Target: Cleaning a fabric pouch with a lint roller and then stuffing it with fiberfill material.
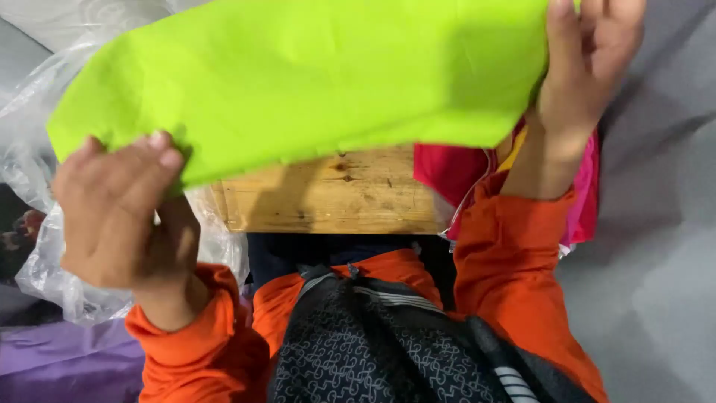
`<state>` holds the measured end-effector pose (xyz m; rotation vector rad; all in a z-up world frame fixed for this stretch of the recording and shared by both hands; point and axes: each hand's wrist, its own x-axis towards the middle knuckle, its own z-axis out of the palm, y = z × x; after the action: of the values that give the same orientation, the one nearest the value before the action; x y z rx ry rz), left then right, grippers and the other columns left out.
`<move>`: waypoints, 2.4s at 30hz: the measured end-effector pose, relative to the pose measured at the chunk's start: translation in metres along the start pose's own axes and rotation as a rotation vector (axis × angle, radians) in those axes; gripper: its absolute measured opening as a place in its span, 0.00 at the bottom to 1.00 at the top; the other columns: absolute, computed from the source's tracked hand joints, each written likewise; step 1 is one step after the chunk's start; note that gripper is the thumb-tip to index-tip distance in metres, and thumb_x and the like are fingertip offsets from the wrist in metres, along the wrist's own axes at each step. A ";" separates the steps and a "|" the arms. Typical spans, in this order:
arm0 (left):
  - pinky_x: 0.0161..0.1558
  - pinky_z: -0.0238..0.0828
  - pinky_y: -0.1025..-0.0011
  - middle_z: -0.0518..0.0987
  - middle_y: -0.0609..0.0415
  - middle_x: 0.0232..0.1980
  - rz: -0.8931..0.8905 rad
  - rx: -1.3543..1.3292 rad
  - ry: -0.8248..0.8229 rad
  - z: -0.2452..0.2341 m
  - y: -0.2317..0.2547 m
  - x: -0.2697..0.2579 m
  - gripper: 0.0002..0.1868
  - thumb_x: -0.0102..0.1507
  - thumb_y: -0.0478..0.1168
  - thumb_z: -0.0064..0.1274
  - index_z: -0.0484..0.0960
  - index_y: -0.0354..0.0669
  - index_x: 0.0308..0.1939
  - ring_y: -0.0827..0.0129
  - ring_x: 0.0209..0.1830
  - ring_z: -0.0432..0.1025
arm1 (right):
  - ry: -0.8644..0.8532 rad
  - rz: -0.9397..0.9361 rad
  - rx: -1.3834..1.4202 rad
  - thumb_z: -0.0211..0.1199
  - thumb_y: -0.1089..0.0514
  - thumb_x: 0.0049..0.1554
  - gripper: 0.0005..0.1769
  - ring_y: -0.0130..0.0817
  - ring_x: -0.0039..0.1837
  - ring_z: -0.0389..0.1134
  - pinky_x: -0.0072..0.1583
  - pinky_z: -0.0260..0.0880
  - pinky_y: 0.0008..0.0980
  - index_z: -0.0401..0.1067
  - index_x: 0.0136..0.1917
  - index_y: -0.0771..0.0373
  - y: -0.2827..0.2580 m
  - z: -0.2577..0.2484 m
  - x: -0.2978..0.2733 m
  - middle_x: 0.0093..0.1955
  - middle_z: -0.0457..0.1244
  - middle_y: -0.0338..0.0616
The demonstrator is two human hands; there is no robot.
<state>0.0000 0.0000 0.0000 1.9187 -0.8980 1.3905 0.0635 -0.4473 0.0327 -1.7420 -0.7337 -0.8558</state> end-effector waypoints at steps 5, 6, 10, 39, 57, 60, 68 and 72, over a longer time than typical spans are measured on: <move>0.56 0.76 0.60 0.86 0.48 0.49 -0.428 -0.221 -0.600 -0.009 0.042 -0.044 0.11 0.64 0.23 0.59 0.86 0.36 0.48 0.57 0.48 0.81 | 0.023 0.466 -0.105 0.57 0.67 0.68 0.19 0.31 0.60 0.57 0.61 0.56 0.28 0.63 0.71 0.65 0.025 0.014 -0.108 0.63 0.61 0.46; 0.56 0.75 0.59 0.87 0.54 0.50 -0.497 -0.221 -0.771 -0.003 0.043 -0.061 0.17 0.60 0.23 0.56 0.87 0.41 0.50 0.58 0.48 0.80 | 0.034 0.755 -0.163 0.60 0.68 0.63 0.21 0.16 0.45 0.55 0.43 0.53 0.16 0.69 0.69 0.61 0.041 0.015 -0.135 0.54 0.64 0.35; 0.45 0.77 0.54 0.87 0.45 0.37 -0.582 -0.194 -0.947 0.038 0.046 -0.113 0.15 0.52 0.28 0.63 0.89 0.41 0.43 0.45 0.42 0.80 | -0.205 0.837 -0.375 0.59 0.66 0.64 0.28 0.51 0.51 0.74 0.49 0.76 0.41 0.65 0.76 0.54 0.072 0.004 -0.199 0.61 0.66 0.60; 0.68 0.55 0.43 0.70 0.43 0.74 -0.590 0.241 -0.673 0.121 -0.109 -0.235 0.28 0.70 0.59 0.50 0.80 0.52 0.69 0.44 0.74 0.62 | -0.606 0.563 -0.787 0.54 0.51 0.67 0.26 0.64 0.51 0.69 0.51 0.72 0.58 0.66 0.77 0.46 0.014 0.084 -0.155 0.49 0.64 0.54; 0.67 0.57 0.44 0.71 0.36 0.71 -0.730 0.141 -0.500 0.114 -0.112 -0.227 0.20 0.70 0.34 0.47 0.79 0.36 0.66 0.38 0.73 0.58 | -0.813 0.496 -0.789 0.53 0.60 0.69 0.25 0.55 0.38 0.68 0.38 0.69 0.55 0.58 0.78 0.57 0.093 0.237 -0.090 0.35 0.63 0.53; 0.68 0.57 0.44 0.70 0.36 0.71 -0.741 0.133 -0.485 0.116 -0.112 -0.230 0.19 0.70 0.33 0.47 0.79 0.36 0.65 0.39 0.73 0.58 | -0.764 0.452 -0.748 0.55 0.60 0.69 0.26 0.42 0.35 0.64 0.35 0.68 0.40 0.61 0.80 0.56 0.026 0.176 -0.141 0.35 0.61 0.48; 0.67 0.57 0.45 0.70 0.37 0.71 -0.781 0.148 -0.493 0.116 -0.105 -0.229 0.18 0.70 0.31 0.47 0.80 0.36 0.64 0.41 0.73 0.58 | -0.994 0.753 -0.643 0.59 0.52 0.63 0.24 0.45 0.45 0.71 0.45 0.65 0.44 0.71 0.72 0.49 -0.081 0.033 -0.187 0.49 0.71 0.48; 0.67 0.57 0.46 0.72 0.38 0.70 -0.746 0.161 -0.453 0.121 -0.115 -0.237 0.21 0.67 0.30 0.48 0.81 0.37 0.64 0.41 0.72 0.59 | -0.917 0.571 -0.661 0.63 0.54 0.62 0.22 0.41 0.47 0.72 0.46 0.69 0.42 0.73 0.70 0.52 -0.080 0.069 -0.164 0.57 0.72 0.44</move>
<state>0.1062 0.0143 -0.2688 2.3884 -0.1820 0.6101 -0.0784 -0.3714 -0.0765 -2.7949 -0.4617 0.1861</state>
